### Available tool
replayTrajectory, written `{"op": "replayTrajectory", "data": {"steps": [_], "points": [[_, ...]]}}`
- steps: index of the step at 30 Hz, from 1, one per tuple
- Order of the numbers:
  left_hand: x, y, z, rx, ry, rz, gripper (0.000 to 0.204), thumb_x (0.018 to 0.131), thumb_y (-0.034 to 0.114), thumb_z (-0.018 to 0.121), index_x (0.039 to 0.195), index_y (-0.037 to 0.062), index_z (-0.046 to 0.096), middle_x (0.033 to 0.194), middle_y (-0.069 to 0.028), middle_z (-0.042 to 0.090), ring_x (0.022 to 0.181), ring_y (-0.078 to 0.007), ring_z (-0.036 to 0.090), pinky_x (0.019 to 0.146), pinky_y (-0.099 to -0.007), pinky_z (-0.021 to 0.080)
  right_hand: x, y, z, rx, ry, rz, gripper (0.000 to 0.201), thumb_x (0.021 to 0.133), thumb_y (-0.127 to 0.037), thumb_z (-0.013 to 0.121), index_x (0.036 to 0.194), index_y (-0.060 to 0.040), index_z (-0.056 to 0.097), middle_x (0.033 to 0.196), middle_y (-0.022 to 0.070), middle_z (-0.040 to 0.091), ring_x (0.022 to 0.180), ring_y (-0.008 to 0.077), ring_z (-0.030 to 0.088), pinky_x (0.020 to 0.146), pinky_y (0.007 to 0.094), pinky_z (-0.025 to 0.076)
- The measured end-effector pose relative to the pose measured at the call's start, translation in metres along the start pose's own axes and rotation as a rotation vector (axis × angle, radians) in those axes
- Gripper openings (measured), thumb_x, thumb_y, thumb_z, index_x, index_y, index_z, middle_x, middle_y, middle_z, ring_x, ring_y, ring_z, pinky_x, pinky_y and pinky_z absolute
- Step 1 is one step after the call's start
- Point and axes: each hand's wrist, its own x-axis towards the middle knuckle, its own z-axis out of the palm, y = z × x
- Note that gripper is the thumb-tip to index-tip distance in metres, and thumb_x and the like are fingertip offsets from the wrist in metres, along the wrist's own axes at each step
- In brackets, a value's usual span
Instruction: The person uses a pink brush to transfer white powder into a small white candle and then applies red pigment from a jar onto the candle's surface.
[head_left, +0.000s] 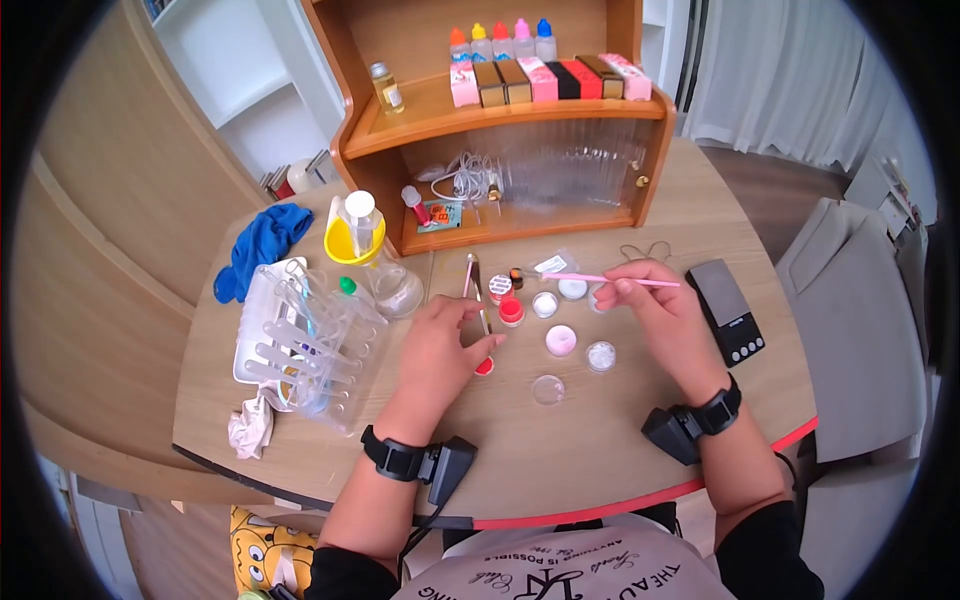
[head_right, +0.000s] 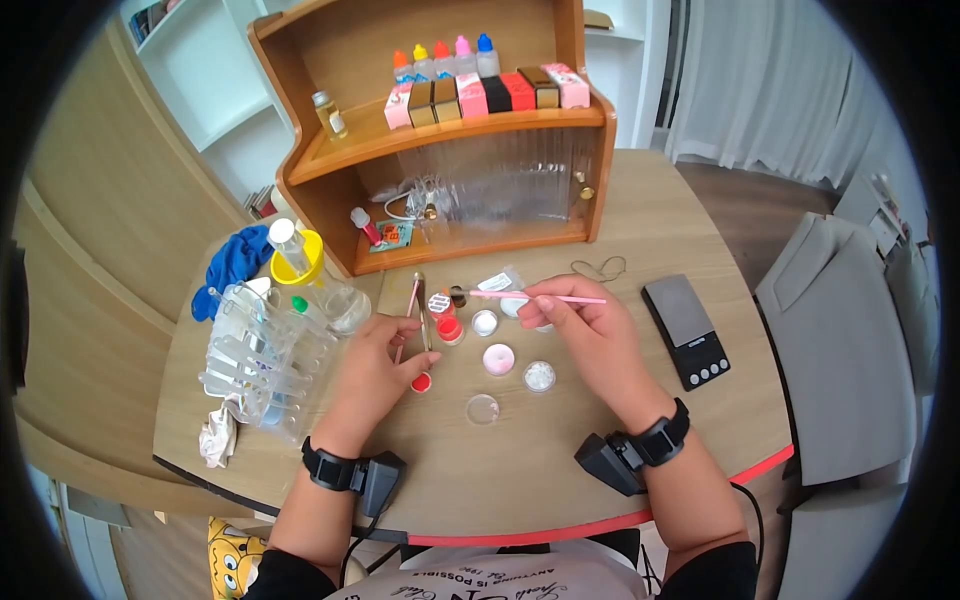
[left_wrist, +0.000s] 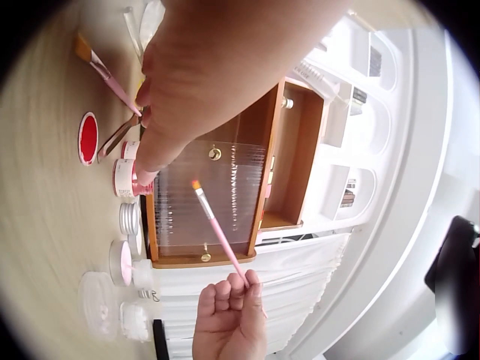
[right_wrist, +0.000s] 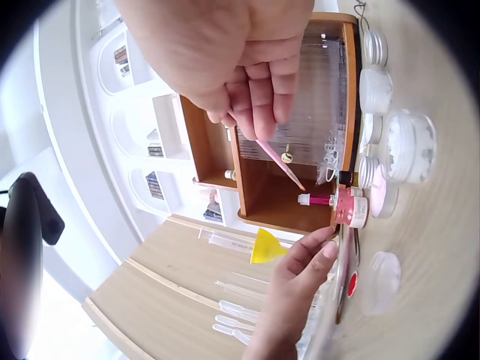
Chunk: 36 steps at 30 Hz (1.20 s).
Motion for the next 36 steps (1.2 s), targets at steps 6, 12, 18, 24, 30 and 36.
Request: {"op": "replayTrajectory", "data": {"steps": [6, 12, 18, 24, 30, 36], "points": [[-0.004, 0.003, -0.019, -0.006, -0.089, -0.095, 0.038, 0.066, 0.018, 0.079, 0.096, 0.0011, 0.062, 0.089, -0.0114, 0.058, 0.082, -0.0259, 0.058, 0.072, -0.0331, 0.048, -0.011, 0.002, 0.005, -0.174, -0.024, -0.066, 0.013, 0.094, -0.011, 0.048, 0.097, 0.0005, 0.054, 0.087, 0.0096, 0.065, 0.085, 0.0140, 0.061, 0.077, 0.0258, 0.047], [-0.011, 0.005, -0.046, 0.066, -0.244, -0.094, 0.037, 0.062, 0.015, 0.079, 0.094, 0.0040, 0.063, 0.086, -0.0099, 0.058, 0.084, -0.0273, 0.056, 0.076, -0.0348, 0.046, -0.017, -0.004, 0.014, -0.138, -0.179, 0.009, 0.013, 0.095, -0.009, 0.045, 0.096, 0.0009, 0.054, 0.090, 0.0113, 0.065, 0.088, 0.0143, 0.061, 0.079, 0.0265, 0.045], [-0.010, -0.001, -0.034, 0.029, -0.310, -0.070, 0.035, 0.061, 0.010, 0.077, 0.093, 0.0073, 0.064, 0.080, -0.0085, 0.057, 0.081, -0.0261, 0.055, 0.072, -0.0359, 0.045, -0.015, 0.008, 0.016, -0.175, -0.207, 0.037, 0.014, 0.094, -0.009, 0.044, 0.096, 0.0014, 0.053, 0.090, 0.0110, 0.065, 0.087, 0.0151, 0.061, 0.080, 0.0266, 0.045], [-0.006, -0.004, -0.027, 0.006, -0.316, -0.093, 0.028, 0.062, 0.005, 0.075, 0.088, 0.0081, 0.065, 0.079, -0.0082, 0.056, 0.076, -0.0248, 0.056, 0.065, -0.0342, 0.045, -0.015, 0.013, 0.018, -0.212, -0.222, 0.042, 0.015, 0.095, -0.010, 0.042, 0.096, 0.0005, 0.052, 0.090, 0.0113, 0.064, 0.088, 0.0151, 0.061, 0.080, 0.0272, 0.044], [-0.007, -0.005, -0.025, -0.038, -0.306, -0.088, 0.026, 0.064, 0.003, 0.073, 0.087, 0.0084, 0.065, 0.079, -0.0083, 0.056, 0.075, -0.0247, 0.056, 0.065, -0.0341, 0.045, -0.015, 0.014, 0.018, -0.227, -0.242, 0.025, 0.017, 0.096, -0.013, 0.041, 0.096, 0.0007, 0.051, 0.090, 0.0123, 0.064, 0.088, 0.0160, 0.061, 0.081, 0.0283, 0.045], [-0.007, -0.006, -0.025, -0.033, -0.316, -0.092, 0.024, 0.064, 0.002, 0.072, 0.086, 0.0082, 0.065, 0.080, -0.0085, 0.056, 0.076, -0.0250, 0.056, 0.066, -0.0336, 0.046, -0.015, 0.015, 0.018, -0.227, -0.257, 0.018, 0.018, 0.096, -0.013, 0.040, 0.097, 0.0011, 0.050, 0.090, 0.0127, 0.064, 0.087, 0.0168, 0.061, 0.081, 0.0288, 0.045]]}}
